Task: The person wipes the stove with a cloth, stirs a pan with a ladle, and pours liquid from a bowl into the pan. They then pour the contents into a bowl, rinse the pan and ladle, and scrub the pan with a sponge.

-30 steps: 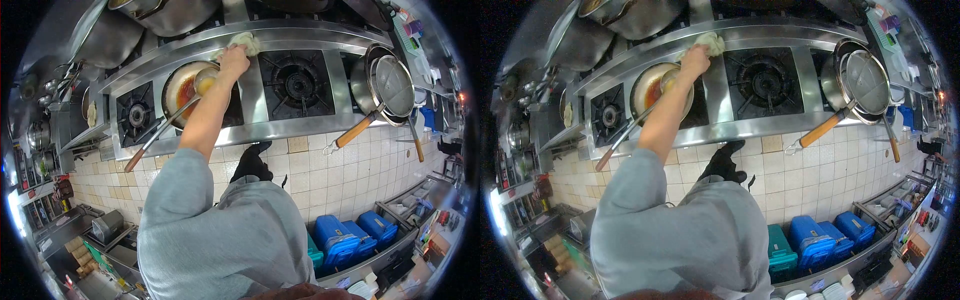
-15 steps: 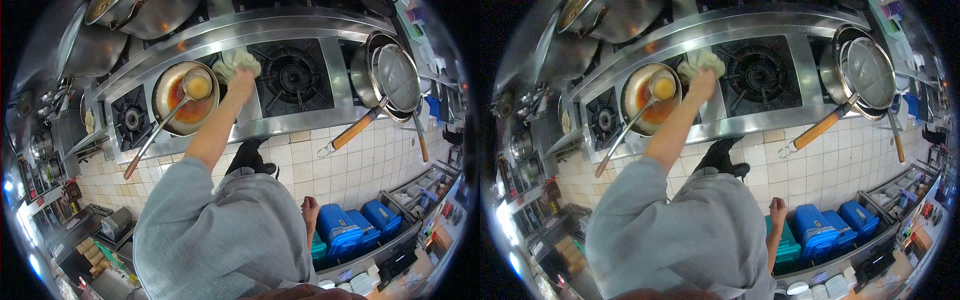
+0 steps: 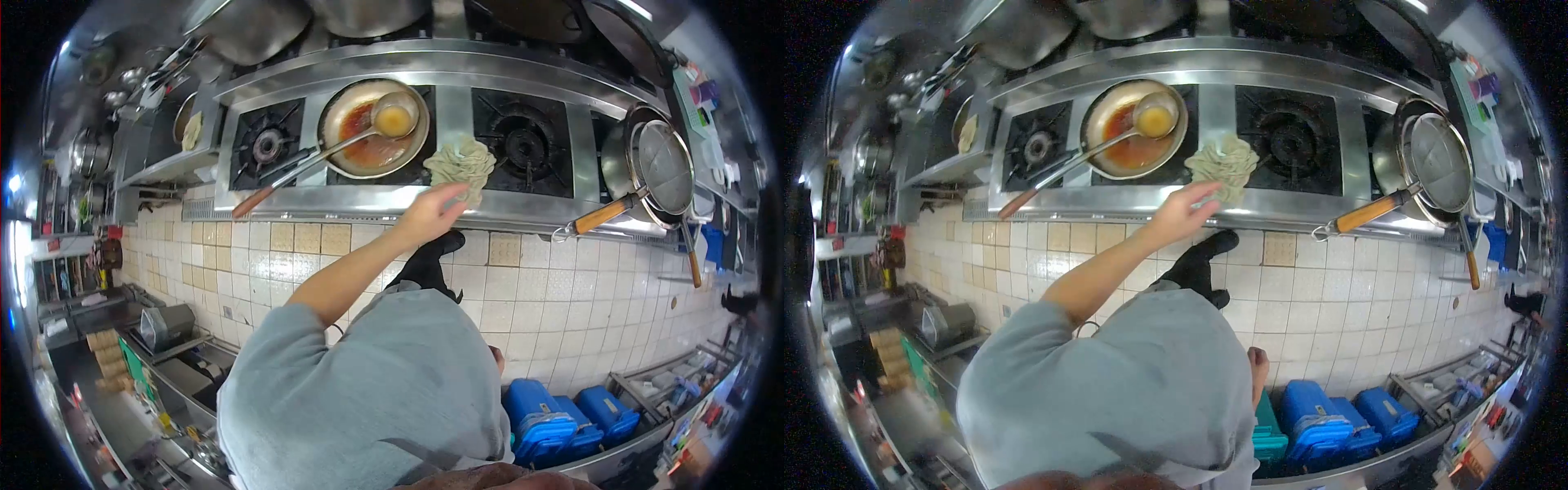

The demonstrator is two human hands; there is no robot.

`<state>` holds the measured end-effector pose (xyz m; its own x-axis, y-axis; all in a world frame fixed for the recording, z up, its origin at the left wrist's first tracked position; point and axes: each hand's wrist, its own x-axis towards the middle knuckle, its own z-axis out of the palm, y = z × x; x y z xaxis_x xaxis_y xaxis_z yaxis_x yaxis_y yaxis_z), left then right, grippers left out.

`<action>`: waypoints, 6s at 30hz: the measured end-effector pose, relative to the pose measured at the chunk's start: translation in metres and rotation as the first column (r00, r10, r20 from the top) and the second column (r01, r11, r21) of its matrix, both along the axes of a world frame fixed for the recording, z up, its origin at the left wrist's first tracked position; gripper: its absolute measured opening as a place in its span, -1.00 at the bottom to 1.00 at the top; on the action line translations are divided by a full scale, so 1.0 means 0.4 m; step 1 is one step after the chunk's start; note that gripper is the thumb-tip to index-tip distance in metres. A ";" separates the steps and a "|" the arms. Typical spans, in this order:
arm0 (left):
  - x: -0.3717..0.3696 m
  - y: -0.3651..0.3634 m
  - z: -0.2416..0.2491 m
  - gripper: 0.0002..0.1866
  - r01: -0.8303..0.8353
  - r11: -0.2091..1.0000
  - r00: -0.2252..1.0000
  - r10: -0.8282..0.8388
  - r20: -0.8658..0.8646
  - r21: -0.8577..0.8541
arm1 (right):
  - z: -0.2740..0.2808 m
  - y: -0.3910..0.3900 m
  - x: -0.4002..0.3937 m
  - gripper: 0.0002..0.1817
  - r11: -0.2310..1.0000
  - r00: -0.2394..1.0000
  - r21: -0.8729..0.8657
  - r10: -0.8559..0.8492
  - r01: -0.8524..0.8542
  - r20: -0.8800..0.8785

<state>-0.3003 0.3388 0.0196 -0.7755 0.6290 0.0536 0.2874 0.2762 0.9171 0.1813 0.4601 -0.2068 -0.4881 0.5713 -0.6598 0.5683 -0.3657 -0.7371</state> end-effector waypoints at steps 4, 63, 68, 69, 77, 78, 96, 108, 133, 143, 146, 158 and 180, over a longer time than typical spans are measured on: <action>0.153 -0.332 0.086 -0.64 -0.271 0.954 0.960 0.277 0.034 -0.128 | 0.104 -0.058 -0.087 -0.79 0.987 0.986 0.008 0.157 -0.158 0.062; 0.102 -0.823 -0.193 -0.50 -0.498 0.865 0.719 0.448 0.531 -0.055 | 0.337 -0.417 -0.971 -0.66 0.589 0.571 -0.029 0.770 -0.808 -0.284; 0.086 -0.809 -0.164 -0.29 -0.572 0.814 0.225 0.037 0.974 0.101 | 0.473 -0.606 -1.085 -0.67 0.362 0.268 0.094 0.820 -0.928 -0.505; 0.097 -0.822 -0.157 -0.22 -0.582 0.785 0.153 -0.151 0.977 0.213 | 0.478 -0.617 -1.114 -0.67 0.280 0.169 0.240 0.902 -0.930 -0.398; 0.003 -1.058 -0.179 -0.49 -0.811 0.585 0.131 0.152 0.980 0.018 | 0.540 -0.724 -1.168 -0.41 0.322 0.203 0.328 0.915 -0.888 -0.349; -0.045 -1.110 -0.132 -0.48 -0.878 0.479 0.135 0.250 0.959 -0.001 | 0.516 -0.721 -1.153 -0.41 0.328 0.214 0.328 0.916 -0.886 -0.340; -0.437 -1.380 -0.151 -0.31 -0.689 0.723 0.708 0.657 -0.258 -0.051 | 0.511 -0.848 -1.243 -0.39 0.670 0.820 -0.531 0.213 -0.518 -0.531; -0.199 -1.038 0.151 -0.39 0.106 0.989 0.303 -0.126 0.945 0.098 | 0.565 -0.806 -1.201 -0.39 0.705 0.805 -0.598 -0.065 -0.381 -0.590; 0.111 -1.591 -0.494 -0.41 0.129 0.650 0.605 0.547 0.579 -0.749 | 0.707 -0.609 -1.000 -0.53 0.985 0.981 0.036 0.170 -0.167 -0.097; 0.088 -1.526 -0.434 -0.31 -0.134 0.787 0.627 0.538 0.564 -0.602 | 0.727 -0.607 -1.089 -0.57 0.825 0.928 -0.554 -0.117 -0.107 -0.354; 0.063 -1.539 -0.418 -0.30 -0.171 0.790 0.640 0.543 0.543 -0.589 | 0.721 -0.619 -1.094 -0.57 0.825 0.914 -0.553 -0.127 -0.119 -0.386; 0.141 -1.615 -0.462 -0.37 -0.106 0.733 0.657 0.559 0.507 -0.671 | 0.734 -0.554 -1.047 -0.41 0.937 0.954 0.253 0.278 -0.242 -0.114; 0.154 -1.549 -0.459 -0.41 -0.205 0.790 0.537 0.584 0.609 -0.577 | 0.804 -0.590 -1.059 -0.51 0.911 0.961 -0.359 0.111 -0.200 -0.254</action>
